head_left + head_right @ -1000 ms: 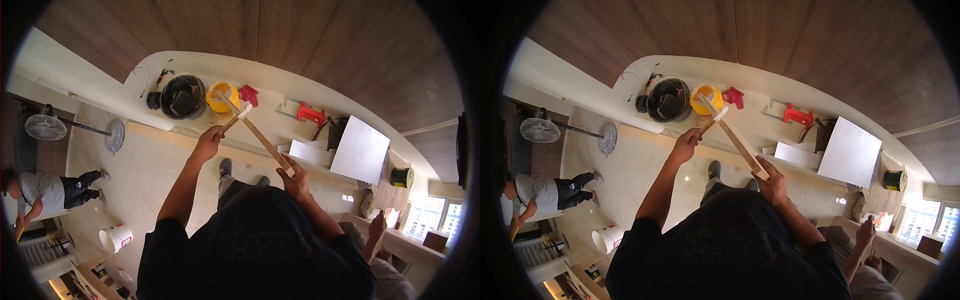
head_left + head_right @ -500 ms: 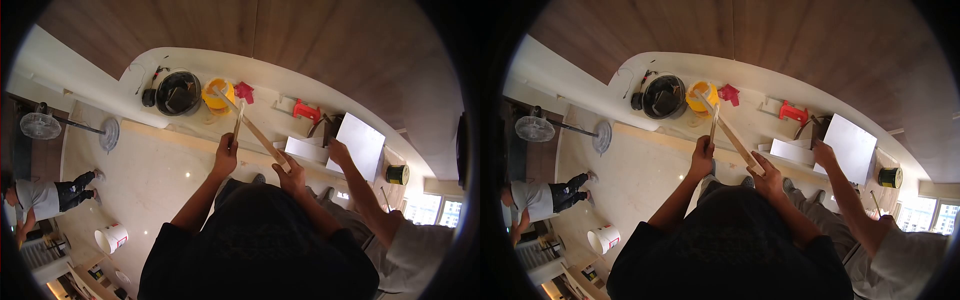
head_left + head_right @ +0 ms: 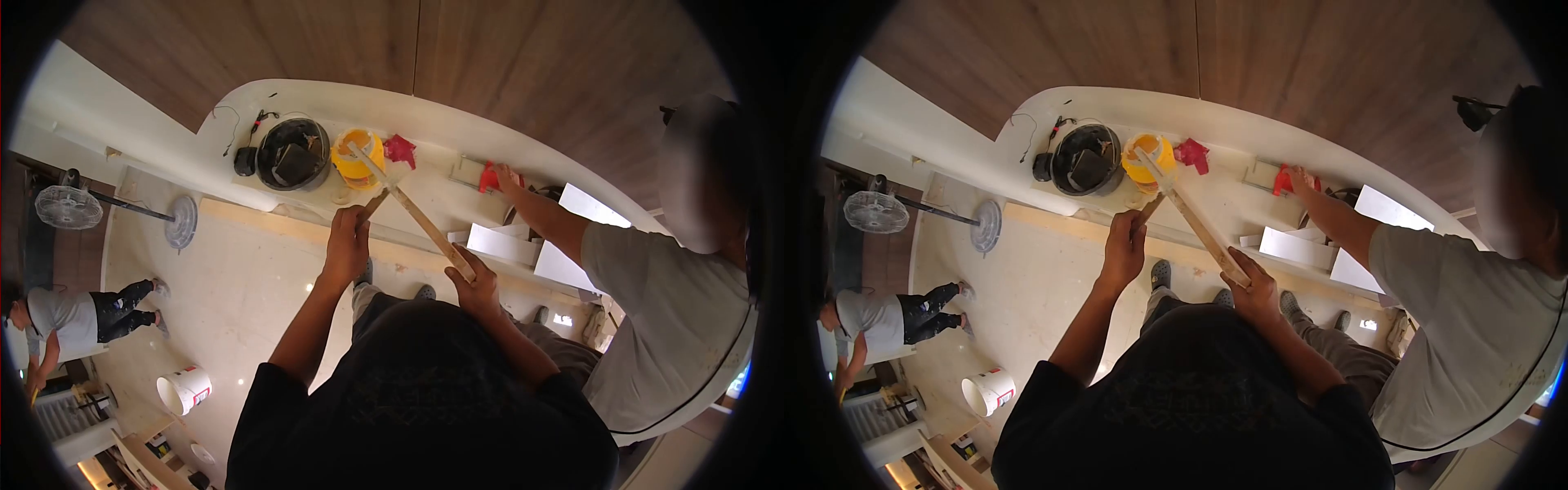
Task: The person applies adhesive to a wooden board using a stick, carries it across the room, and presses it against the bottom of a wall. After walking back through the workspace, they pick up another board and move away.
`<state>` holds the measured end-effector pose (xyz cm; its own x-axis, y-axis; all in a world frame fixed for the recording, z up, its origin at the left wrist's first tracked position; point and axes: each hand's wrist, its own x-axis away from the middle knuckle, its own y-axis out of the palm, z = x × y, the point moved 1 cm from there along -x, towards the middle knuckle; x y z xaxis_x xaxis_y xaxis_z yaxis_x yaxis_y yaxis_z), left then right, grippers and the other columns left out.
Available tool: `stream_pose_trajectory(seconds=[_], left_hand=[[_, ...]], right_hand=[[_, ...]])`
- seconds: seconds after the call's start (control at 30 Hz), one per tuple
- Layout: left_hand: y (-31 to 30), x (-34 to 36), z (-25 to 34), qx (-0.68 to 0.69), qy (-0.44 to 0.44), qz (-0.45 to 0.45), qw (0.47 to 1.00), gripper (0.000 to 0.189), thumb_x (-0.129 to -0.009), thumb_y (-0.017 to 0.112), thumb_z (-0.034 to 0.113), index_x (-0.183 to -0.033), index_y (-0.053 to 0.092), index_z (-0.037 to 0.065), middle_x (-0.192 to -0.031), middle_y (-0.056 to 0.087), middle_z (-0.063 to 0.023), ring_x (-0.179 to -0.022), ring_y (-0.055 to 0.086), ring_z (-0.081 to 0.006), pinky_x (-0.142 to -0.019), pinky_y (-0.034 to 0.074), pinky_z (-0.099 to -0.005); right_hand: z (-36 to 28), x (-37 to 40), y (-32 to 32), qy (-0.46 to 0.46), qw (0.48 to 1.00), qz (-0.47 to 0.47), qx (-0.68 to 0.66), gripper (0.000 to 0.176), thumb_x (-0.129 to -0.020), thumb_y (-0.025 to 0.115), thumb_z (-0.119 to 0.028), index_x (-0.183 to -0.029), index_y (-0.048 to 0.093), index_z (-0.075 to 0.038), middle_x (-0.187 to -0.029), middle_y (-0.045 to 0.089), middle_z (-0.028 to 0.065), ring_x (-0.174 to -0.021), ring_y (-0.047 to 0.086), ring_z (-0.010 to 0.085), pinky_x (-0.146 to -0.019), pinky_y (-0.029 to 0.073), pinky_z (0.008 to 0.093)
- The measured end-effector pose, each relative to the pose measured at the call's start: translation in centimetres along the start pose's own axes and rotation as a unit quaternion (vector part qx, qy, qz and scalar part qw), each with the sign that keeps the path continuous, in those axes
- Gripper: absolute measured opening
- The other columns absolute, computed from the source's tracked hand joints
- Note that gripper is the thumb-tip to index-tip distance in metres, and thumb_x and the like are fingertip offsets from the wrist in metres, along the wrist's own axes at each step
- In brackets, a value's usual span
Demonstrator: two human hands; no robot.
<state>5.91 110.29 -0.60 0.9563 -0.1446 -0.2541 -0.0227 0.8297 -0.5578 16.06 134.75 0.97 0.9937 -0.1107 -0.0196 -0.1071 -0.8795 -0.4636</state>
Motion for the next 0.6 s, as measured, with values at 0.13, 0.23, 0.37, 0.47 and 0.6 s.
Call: stream_pose_trajectory(seconds=[0.13,0.23,0.37,0.47,0.6], left_hand=[[0.7,-1.2,-1.6,-0.065,0.031,-0.037,0.997,0.026,-0.085,0.054,0.001,-0.111,0.049,0.001,-0.100,0.052,-0.0214,-0.093,0.052,-0.0399,-0.083,0.043,-0.0453],[0.8,-2.4,-4.1,-0.060,-0.002,-0.015,0.998,0.024,-0.086,0.054,0.004,-0.110,0.052,0.001,-0.101,0.055,-0.0218,-0.091,0.054,-0.0405,-0.081,0.045,-0.0443],[0.6,-2.5,-5.4,0.034,-0.093,-0.022,0.995,0.023,-0.090,0.055,0.014,-0.108,0.059,-0.001,-0.092,0.063,-0.0191,-0.084,0.062,-0.0305,-0.075,0.048,-0.0350],[0.0,-2.3,-5.4,0.110,-0.194,-0.109,0.969,0.025,-0.092,0.054,0.017,-0.108,0.059,-0.001,-0.086,0.063,-0.0133,-0.081,0.059,-0.0194,-0.074,0.047,-0.0290],[-0.6,-0.7,-2.8,0.138,-0.193,-0.113,0.965,0.026,-0.093,0.052,0.018,-0.108,0.060,-0.002,-0.084,0.062,-0.0087,-0.078,0.055,-0.0142,-0.073,0.045,-0.0268]], right_hand=[[0.1,-0.1,0.0,0.015,1.000,-0.004,0.003,0.044,-0.079,0.069,-0.011,-0.121,0.057,-0.005,-0.115,0.061,0.0183,-0.105,0.060,0.0323,-0.089,0.048,0.0357],[0.1,-0.1,0.0,0.002,1.000,-0.002,0.006,0.044,-0.079,0.069,-0.012,-0.121,0.057,-0.005,-0.115,0.061,0.0184,-0.105,0.060,0.0324,-0.089,0.048,0.0358],[0.0,-0.2,-0.1,0.011,1.000,-0.004,0.012,0.044,-0.080,0.069,-0.011,-0.122,0.056,-0.005,-0.115,0.061,0.0189,-0.105,0.060,0.0329,-0.089,0.048,0.0360],[0.0,-0.2,-0.1,0.015,1.000,-0.007,0.008,0.044,-0.080,0.069,-0.011,-0.122,0.056,-0.006,-0.116,0.060,0.0190,-0.106,0.060,0.0331,-0.090,0.048,0.0361],[0.3,-0.1,0.0,0.017,1.000,-0.011,0.009,0.045,-0.080,0.068,-0.012,-0.123,0.056,-0.006,-0.117,0.060,0.0186,-0.106,0.059,0.0328,-0.091,0.047,0.0360]])
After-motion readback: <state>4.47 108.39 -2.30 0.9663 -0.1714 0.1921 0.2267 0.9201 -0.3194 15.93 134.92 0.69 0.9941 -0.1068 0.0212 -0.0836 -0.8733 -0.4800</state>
